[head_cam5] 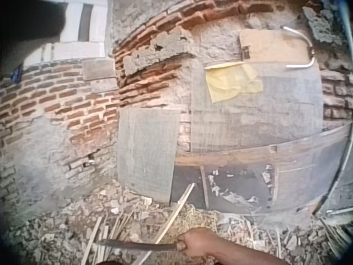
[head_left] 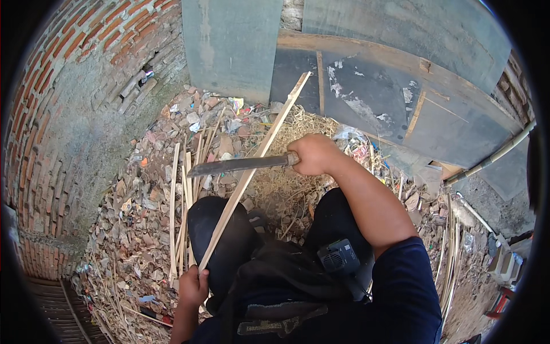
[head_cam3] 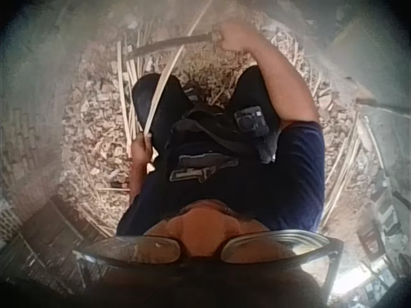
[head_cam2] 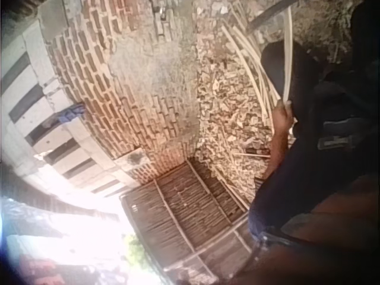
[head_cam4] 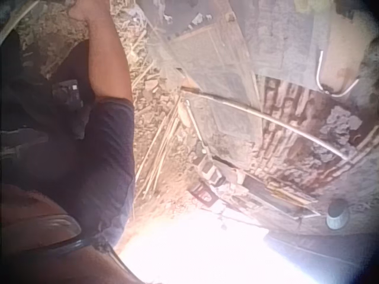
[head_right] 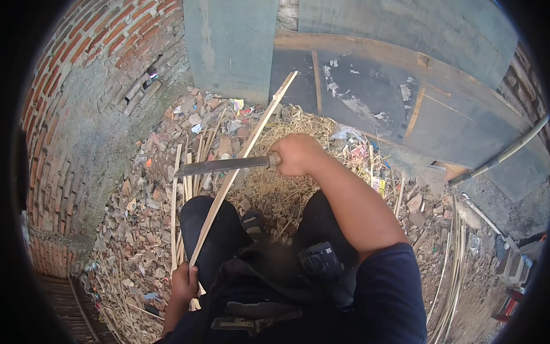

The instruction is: The person holds a bamboo strip and shaves along its length using a knife.

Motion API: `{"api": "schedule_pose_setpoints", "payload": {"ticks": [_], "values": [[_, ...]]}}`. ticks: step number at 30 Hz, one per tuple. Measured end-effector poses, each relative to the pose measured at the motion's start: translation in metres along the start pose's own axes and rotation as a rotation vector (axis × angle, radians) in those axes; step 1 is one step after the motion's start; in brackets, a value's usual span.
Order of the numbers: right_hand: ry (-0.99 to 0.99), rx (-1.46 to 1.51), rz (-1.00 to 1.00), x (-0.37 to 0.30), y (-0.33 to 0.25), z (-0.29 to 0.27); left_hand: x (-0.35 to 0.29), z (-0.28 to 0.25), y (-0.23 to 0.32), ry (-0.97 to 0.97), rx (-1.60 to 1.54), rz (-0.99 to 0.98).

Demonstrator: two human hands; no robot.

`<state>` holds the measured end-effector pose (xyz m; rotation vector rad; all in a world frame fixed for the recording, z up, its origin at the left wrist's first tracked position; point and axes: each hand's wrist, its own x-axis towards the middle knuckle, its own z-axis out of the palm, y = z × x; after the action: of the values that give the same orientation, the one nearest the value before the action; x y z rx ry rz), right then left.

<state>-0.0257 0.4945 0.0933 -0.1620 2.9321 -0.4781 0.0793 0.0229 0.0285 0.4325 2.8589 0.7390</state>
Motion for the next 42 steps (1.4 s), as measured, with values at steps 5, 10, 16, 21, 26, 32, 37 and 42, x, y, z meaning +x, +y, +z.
{"api": "schedule_pose_setpoints", "payload": {"ticks": [5, 10, 16, 21, 26, 32, 37, 42], "values": [[0.034, 0.133, 0.237, 0.011, 0.044, 0.013, 0.000, -0.003, 0.010, 0.035, 0.069, -0.002], [0.101, 0.149, 0.183, 0.001, 0.008, 0.009, 0.000, -0.006, 0.001, 0.008, 0.015, 0.048], [0.092, 0.139, 0.146, 0.016, 0.040, 0.015, -0.004, -0.001, 0.005, 0.010, -0.043, 0.005], [0.143, 0.268, 0.367, 0.015, 0.080, 0.030, 0.003, -0.013, 0.011, 0.014, 0.018, 0.038], [0.030, 0.123, 0.151, 0.004, 0.024, 0.011, 0.003, -0.019, 0.012, -0.062, -0.051, -0.006], [0.037, 0.268, 0.117, 0.019, 0.037, 0.018, 0.010, -0.015, 0.011, -0.054, -0.142, 0.035], [0.242, 0.470, 0.443, 0.025, 0.109, 0.046, 0.012, -0.022, 0.015, -0.033, 0.012, 0.039], [0.205, 0.367, 0.297, 0.007, 0.073, 0.023, 0.011, -0.026, 0.015, -0.095, -0.053, 0.000]]}}
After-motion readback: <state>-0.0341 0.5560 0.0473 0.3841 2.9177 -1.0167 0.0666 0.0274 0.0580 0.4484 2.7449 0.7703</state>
